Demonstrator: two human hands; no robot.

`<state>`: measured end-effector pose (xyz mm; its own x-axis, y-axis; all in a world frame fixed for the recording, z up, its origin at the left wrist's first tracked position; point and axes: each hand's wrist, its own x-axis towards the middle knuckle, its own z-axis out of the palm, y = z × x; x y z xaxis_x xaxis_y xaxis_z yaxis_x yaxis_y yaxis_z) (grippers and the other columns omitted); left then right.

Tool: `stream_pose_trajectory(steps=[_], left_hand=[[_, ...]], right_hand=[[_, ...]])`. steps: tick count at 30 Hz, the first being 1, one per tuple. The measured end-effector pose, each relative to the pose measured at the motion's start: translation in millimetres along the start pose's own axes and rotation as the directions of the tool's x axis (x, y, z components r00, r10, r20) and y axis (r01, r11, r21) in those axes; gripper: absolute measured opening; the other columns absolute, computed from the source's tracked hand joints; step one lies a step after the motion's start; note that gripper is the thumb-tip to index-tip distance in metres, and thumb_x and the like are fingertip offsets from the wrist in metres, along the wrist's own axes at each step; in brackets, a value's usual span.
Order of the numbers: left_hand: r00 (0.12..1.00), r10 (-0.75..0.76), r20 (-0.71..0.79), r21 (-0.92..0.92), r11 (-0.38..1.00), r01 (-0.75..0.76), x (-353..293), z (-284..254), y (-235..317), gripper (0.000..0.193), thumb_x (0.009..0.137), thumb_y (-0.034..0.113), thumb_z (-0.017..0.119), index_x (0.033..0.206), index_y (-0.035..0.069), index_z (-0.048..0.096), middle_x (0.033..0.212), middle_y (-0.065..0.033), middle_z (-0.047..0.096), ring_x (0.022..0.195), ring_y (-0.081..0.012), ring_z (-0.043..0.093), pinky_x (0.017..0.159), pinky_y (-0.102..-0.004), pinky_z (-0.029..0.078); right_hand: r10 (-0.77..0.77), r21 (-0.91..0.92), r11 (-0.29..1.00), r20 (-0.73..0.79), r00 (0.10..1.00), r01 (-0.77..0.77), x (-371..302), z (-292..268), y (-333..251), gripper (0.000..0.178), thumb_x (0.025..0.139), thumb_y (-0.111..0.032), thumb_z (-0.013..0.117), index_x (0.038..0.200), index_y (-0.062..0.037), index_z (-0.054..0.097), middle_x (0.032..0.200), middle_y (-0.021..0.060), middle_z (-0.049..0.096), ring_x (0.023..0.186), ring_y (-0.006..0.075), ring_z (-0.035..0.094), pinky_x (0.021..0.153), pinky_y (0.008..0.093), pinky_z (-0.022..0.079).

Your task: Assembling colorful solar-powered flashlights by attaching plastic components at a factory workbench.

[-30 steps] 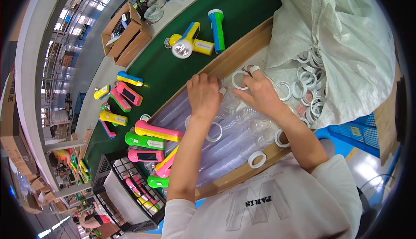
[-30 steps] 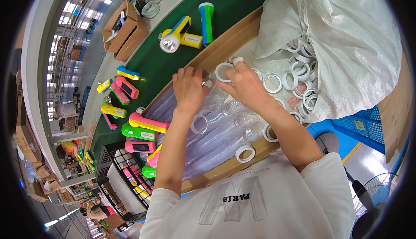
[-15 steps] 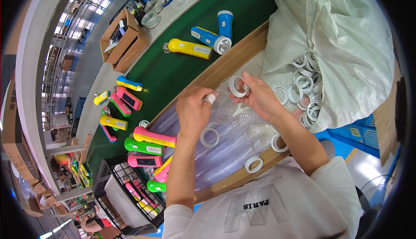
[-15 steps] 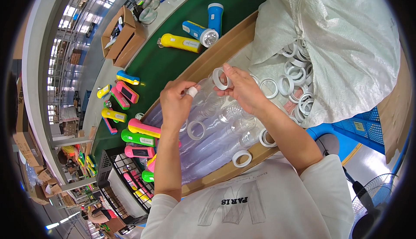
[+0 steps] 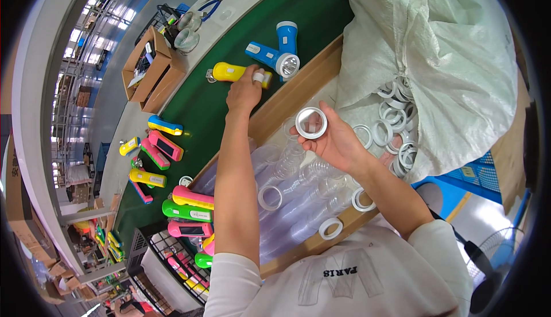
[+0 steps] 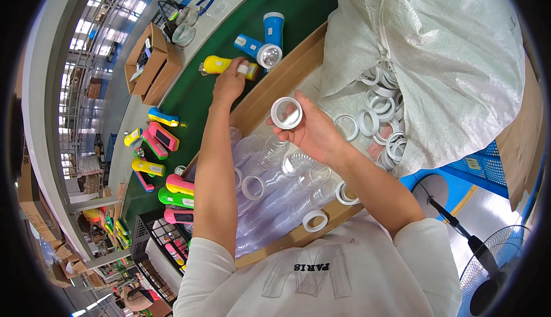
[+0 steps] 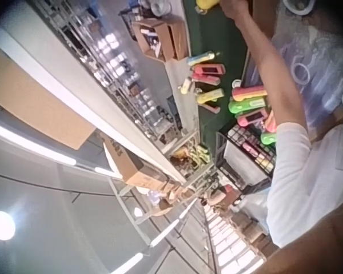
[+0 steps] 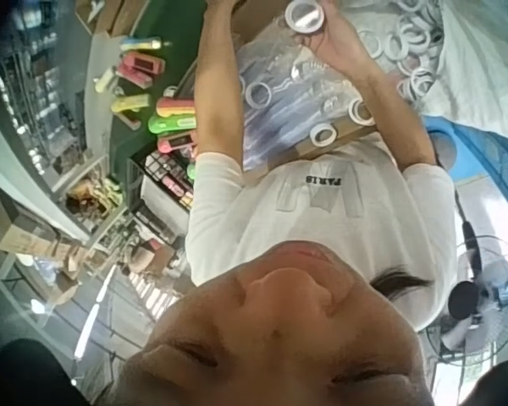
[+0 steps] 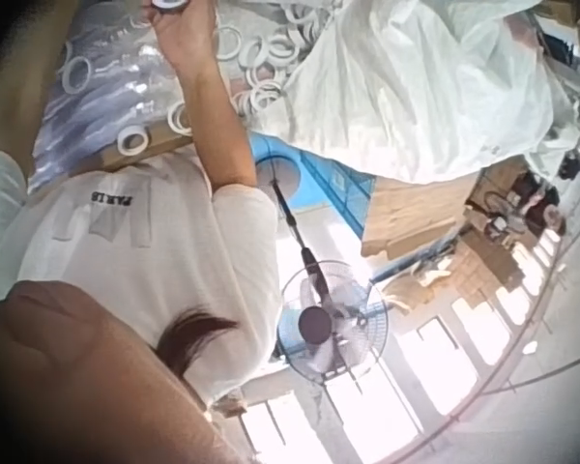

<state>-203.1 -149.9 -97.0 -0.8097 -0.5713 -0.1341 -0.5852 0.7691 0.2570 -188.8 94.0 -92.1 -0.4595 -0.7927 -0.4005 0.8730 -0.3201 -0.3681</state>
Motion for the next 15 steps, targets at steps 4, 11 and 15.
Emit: stream_pose_trajectory(steps=[4, 11, 15], left_hand=[[0.975, -0.04, -0.219, -0.238, 0.971, -0.013, -14.6, -10.4, -23.9, 0.035, 0.089, 0.047, 0.058, 0.109, 0.019, 0.058, 0.101, -0.0159, 0.067, 0.097, -0.0353, 0.064, 0.084, -0.0423, 0.049], [0.985, 0.173, -0.008, -0.886, 0.456, -0.088, -165.7, -109.7, -28.2, 0.023, 0.09, 0.015, 0.055, 0.111, 0.012, 0.044, 0.106, -0.0177, 0.061, 0.073, -0.0175, 0.061, 0.054, -0.0263, 0.05], [0.933, 0.359, 0.021, -0.97, 0.233, -0.068, -230.4, -113.7, -30.5, 0.024, 0.089, 0.012, 0.059, 0.105, 0.009, 0.041, 0.11, -0.0225, 0.059, 0.075, -0.0174, 0.06, 0.056, -0.0282, 0.051]], right_hand=[[-0.006, 0.033, 0.999, 0.067, 0.998, 0.004, 0.6, -3.1, 0.4, 0.049, 0.103, -0.044, 0.029, 0.088, -0.0067, 0.057, 0.096, 0.0236, 0.065, 0.071, 0.0207, 0.065, 0.064, 0.0302, 0.054], [-0.014, 0.025, 1.0, 0.063, 0.998, 0.012, -3.7, -4.4, 1.9, 0.047, 0.102, -0.042, 0.03, 0.101, -0.004, 0.057, 0.096, 0.0222, 0.066, 0.072, 0.0211, 0.066, 0.065, 0.0307, 0.055], [-0.003, 0.01, 1.0, 0.093, 0.996, 0.002, -6.3, -1.2, 5.6, 0.046, 0.102, -0.042, 0.032, 0.106, -0.0037, 0.056, 0.095, 0.0201, 0.066, 0.073, 0.0226, 0.067, 0.067, 0.0319, 0.057]])
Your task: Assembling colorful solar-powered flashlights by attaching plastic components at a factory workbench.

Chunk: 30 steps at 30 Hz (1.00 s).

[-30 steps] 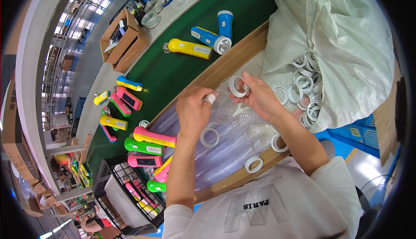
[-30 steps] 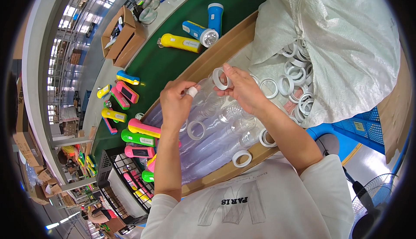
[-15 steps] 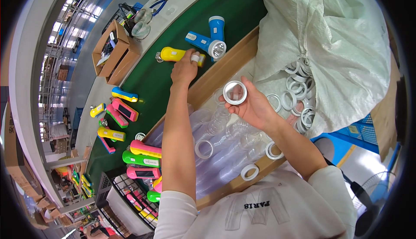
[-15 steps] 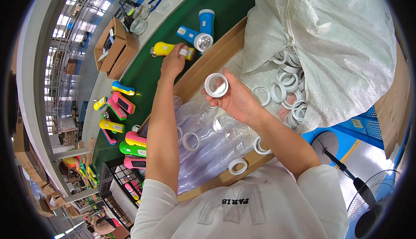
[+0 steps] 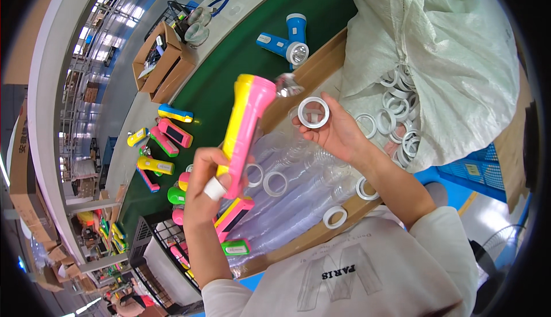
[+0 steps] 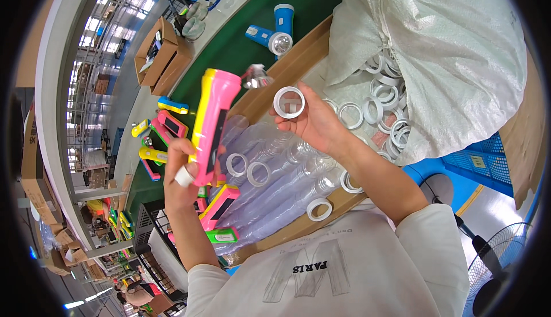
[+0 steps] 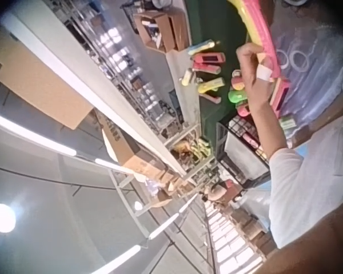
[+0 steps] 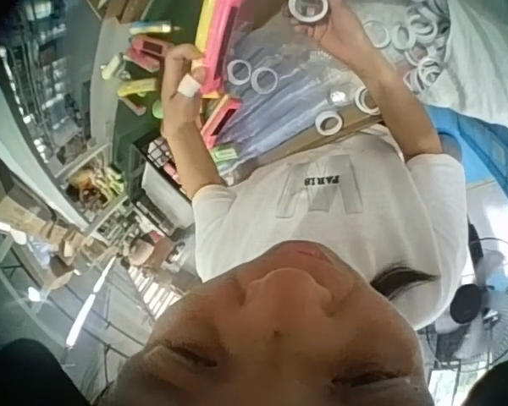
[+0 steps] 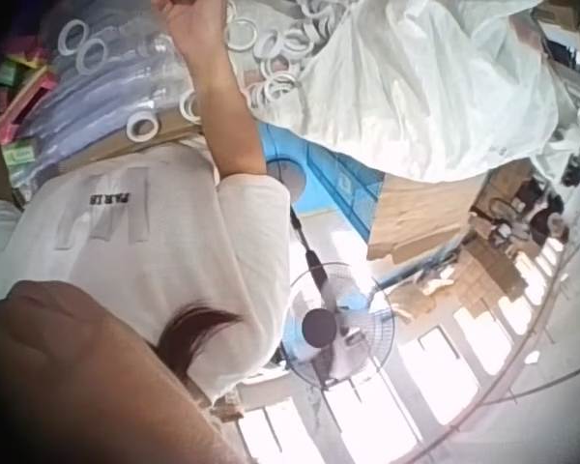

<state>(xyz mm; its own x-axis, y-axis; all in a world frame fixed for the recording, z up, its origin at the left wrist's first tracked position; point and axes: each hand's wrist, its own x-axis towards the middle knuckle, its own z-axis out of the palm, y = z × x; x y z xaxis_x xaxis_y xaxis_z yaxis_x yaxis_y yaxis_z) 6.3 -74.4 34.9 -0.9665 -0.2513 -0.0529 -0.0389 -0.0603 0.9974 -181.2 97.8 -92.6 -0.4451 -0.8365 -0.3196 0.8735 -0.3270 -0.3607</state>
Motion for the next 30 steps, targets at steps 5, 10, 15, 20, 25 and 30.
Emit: stream_pose_trajectory(steps=[5, 10, 15, 20, 25, 30], left_hand=[[0.98, 0.109, 0.166, 0.715, 0.671, -0.196, -38.5, 24.0, -11.2, 0.025, 0.077, 0.008, 0.068, 0.101, 0.012, 0.059, 0.101, -0.0128, 0.056, 0.08, -0.028, 0.062, 0.067, -0.0367, 0.05], [0.969, 0.065, 0.238, 0.891, 0.384, -0.244, -58.2, 46.0, 2.0, 0.033, 0.071, 0.011, 0.07, 0.103, 0.018, 0.065, 0.104, -0.0168, 0.057, 0.08, -0.0351, 0.063, 0.066, -0.0414, 0.051], [0.986, 0.088, 0.141, 0.928, 0.335, -0.163, -71.1, 50.5, 14.6, 0.051, 0.07, 0.006, 0.069, 0.12, 0.01, 0.058, 0.103, -0.0183, 0.059, 0.084, -0.0346, 0.062, 0.066, -0.0403, 0.05], [0.961, 0.223, 0.161, 0.972, 0.136, -0.194, -84.0, 66.5, 4.9, 0.056, 0.069, 0.009, 0.072, 0.123, 0.008, 0.056, 0.102, -0.0173, 0.059, 0.084, -0.0326, 0.061, 0.066, -0.0385, 0.051], [0.842, 0.516, 0.159, 0.931, 0.207, -0.302, -83.0, 54.0, -47.0, 0.055, 0.075, 0.016, 0.075, 0.125, 0.006, 0.056, 0.099, -0.0145, 0.061, 0.073, -0.0245, 0.059, 0.062, -0.0326, 0.05], [0.917, -0.236, 0.321, -0.706, 0.586, 0.398, -108.3, 45.0, -57.6, 0.062, 0.086, 0.028, 0.065, 0.135, -0.003, 0.045, 0.102, -0.0199, 0.062, 0.051, -0.0099, 0.048, 0.042, -0.0209, 0.035]], right_hand=[[0.028, 0.048, 0.998, 0.021, 0.999, -0.029, -13.5, 12.4, 6.9, 0.044, 0.103, -0.04, 0.032, 0.115, -0.0037, 0.054, 0.101, 0.0142, 0.065, 0.086, 0.0208, 0.066, 0.075, 0.0326, 0.056], [-0.007, -0.037, 0.999, -0.031, 1.0, 0.006, -21.7, 12.7, 10.9, 0.045, 0.102, -0.041, 0.036, 0.13, -0.0072, 0.048, 0.112, 0.0079, 0.062, 0.099, 0.0187, 0.063, 0.083, 0.0333, 0.053], [-0.074, -0.314, 0.944, 0.109, 0.991, 0.105, -40.8, 30.0, 18.1, 0.044, 0.102, -0.042, 0.038, 0.129, -0.0094, 0.048, 0.109, 0.0055, 0.059, 0.1, 0.0149, 0.059, 0.087, 0.0307, 0.049], [-0.123, -0.593, 0.774, 0.201, 0.972, 0.221, -50.9, 33.4, 32.1, 0.042, 0.102, -0.041, 0.04, 0.128, -0.0096, 0.049, 0.109, 0.0047, 0.057, 0.1, 0.0116, 0.055, 0.089, 0.0283, 0.044], [-0.139, -0.564, 0.783, 0.25, 0.958, 0.261, -67.4, 34.8, 38.1, 0.042, 0.102, -0.038, 0.038, 0.125, -0.0069, 0.053, 0.118, 0.0076, 0.056, 0.11, 0.0176, 0.052, 0.096, 0.0325, 0.041], [-0.281, -0.489, 0.06, 0.828, 0.484, 0.87, -118.1, 58.6, 33.6, 0.042, 0.098, -0.023, 0.035, 0.128, 0.0019, 0.05, 0.135, 0.0221, 0.048, 0.122, 0.0359, 0.048, 0.104, 0.0426, 0.035]])
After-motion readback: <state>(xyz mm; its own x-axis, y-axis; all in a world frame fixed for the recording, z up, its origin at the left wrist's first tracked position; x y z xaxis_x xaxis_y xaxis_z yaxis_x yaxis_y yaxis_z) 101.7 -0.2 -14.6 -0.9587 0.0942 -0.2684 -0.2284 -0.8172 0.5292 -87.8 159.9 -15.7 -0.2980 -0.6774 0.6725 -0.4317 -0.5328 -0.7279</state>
